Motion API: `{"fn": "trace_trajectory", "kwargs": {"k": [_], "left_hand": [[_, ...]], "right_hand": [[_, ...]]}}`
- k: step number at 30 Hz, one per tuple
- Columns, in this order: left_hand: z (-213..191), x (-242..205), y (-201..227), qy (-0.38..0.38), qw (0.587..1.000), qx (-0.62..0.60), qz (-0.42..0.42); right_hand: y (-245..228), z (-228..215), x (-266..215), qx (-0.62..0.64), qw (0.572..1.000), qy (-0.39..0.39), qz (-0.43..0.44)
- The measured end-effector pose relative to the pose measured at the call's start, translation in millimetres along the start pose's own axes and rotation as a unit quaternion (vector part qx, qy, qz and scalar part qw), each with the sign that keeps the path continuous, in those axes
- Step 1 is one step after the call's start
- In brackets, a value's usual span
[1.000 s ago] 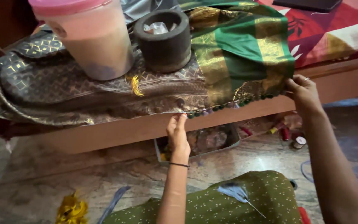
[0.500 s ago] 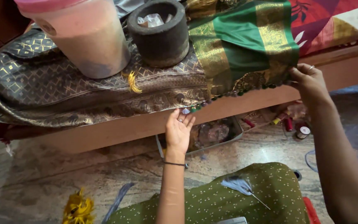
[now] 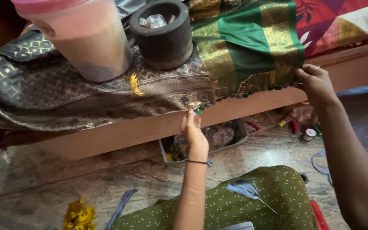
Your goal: Decorating the edge of a saree fabric with small bead-like ornaments.
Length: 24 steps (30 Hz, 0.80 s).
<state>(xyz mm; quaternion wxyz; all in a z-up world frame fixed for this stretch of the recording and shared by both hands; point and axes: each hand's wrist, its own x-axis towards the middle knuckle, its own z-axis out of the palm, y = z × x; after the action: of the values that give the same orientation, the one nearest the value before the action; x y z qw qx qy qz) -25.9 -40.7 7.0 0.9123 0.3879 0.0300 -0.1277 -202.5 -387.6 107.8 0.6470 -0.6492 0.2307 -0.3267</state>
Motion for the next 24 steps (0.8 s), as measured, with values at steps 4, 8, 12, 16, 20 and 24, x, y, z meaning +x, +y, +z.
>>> {"fn": "trace_trajectory", "kwargs": {"k": [4,8,12,16,20,24], "left_hand": [[-7,-11,22,-0.083,0.991,-0.095,-0.054],[-17,-17,67,-0.169,0.976,-0.076,-0.111],[-17,-11,61,-0.188,0.978,0.043,-0.082],[-6,-3,48,-0.213,0.959,0.176,0.061],[0,0,52,-0.151,0.915,0.330,0.178],[2,-8,70,-0.138,0.841,0.446,0.274]], "right_hand": [[3,-12,-1,-0.028,0.999,-0.005,-0.014],[3,32,-57,-0.063,0.993,0.096,-0.008],[150,14,-117,-0.351,0.908,0.158,-0.164],[219,22,-210,-0.442,0.819,-0.348,-0.113],[177,30,-287,-0.565,0.618,-0.546,0.036],[219,-3,-324,-0.623,0.610,-0.486,0.056]]}}
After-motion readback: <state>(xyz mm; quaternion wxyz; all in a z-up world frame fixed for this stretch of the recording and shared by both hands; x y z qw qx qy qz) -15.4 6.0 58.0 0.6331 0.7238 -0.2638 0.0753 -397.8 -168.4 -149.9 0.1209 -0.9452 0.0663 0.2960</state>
